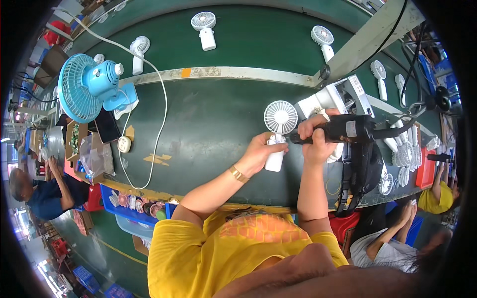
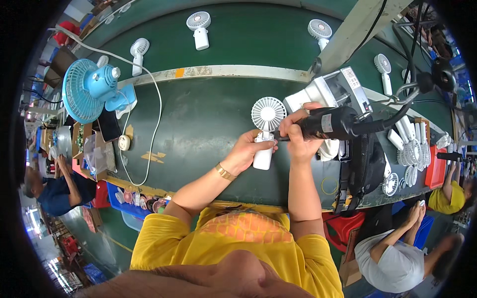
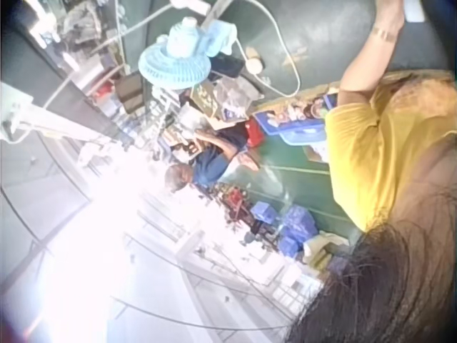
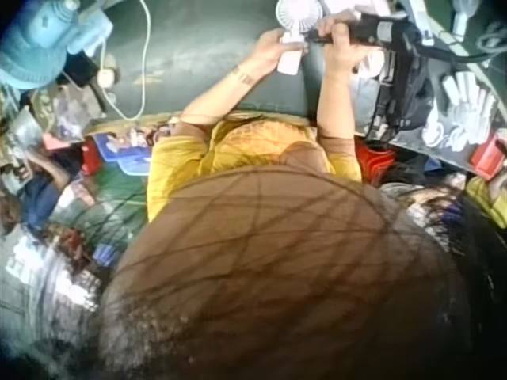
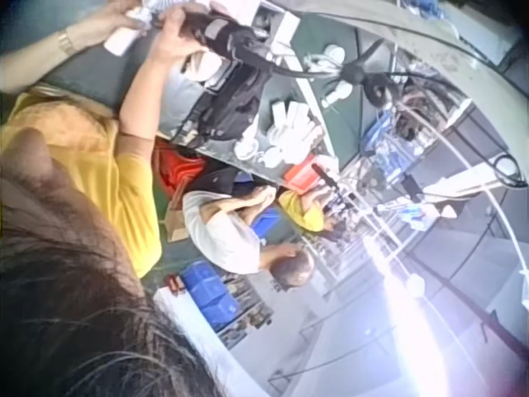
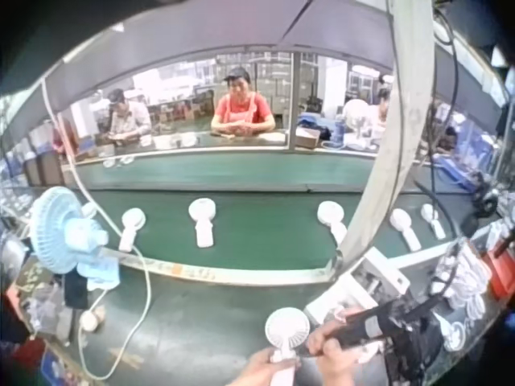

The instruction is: The person takes mini fans from a conveyor belt, fastens screws into each fan using an electric screwdriver, and places the assembled fans back onto the conveyor belt.

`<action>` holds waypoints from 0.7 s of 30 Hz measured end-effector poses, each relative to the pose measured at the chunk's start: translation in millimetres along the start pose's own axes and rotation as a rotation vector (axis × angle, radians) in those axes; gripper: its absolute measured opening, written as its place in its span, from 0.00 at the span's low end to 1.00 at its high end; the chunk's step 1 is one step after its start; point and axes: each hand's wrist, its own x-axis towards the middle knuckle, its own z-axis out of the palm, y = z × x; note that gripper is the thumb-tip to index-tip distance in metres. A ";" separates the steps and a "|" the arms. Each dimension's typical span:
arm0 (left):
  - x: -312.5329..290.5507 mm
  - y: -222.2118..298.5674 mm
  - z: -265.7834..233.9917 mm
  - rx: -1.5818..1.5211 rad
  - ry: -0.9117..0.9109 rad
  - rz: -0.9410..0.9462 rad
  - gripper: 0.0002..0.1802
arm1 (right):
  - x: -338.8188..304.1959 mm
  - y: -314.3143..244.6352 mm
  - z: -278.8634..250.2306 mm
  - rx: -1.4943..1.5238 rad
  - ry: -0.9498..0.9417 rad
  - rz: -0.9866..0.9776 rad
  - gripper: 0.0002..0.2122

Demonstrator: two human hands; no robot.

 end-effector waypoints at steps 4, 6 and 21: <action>1.1 -2.9 -1.7 -0.001 0.022 0.004 0.12 | -2.3 5.8 -1.4 0.031 -0.012 0.020 0.27; 1.4 -2.9 -1.7 -0.006 0.019 0.012 0.12 | -2.0 7.2 -0.7 0.027 -0.010 0.022 0.27; 0.9 -9.7 -4.2 0.001 0.076 0.110 0.15 | -17.7 24.3 8.5 -0.388 -0.191 0.065 0.17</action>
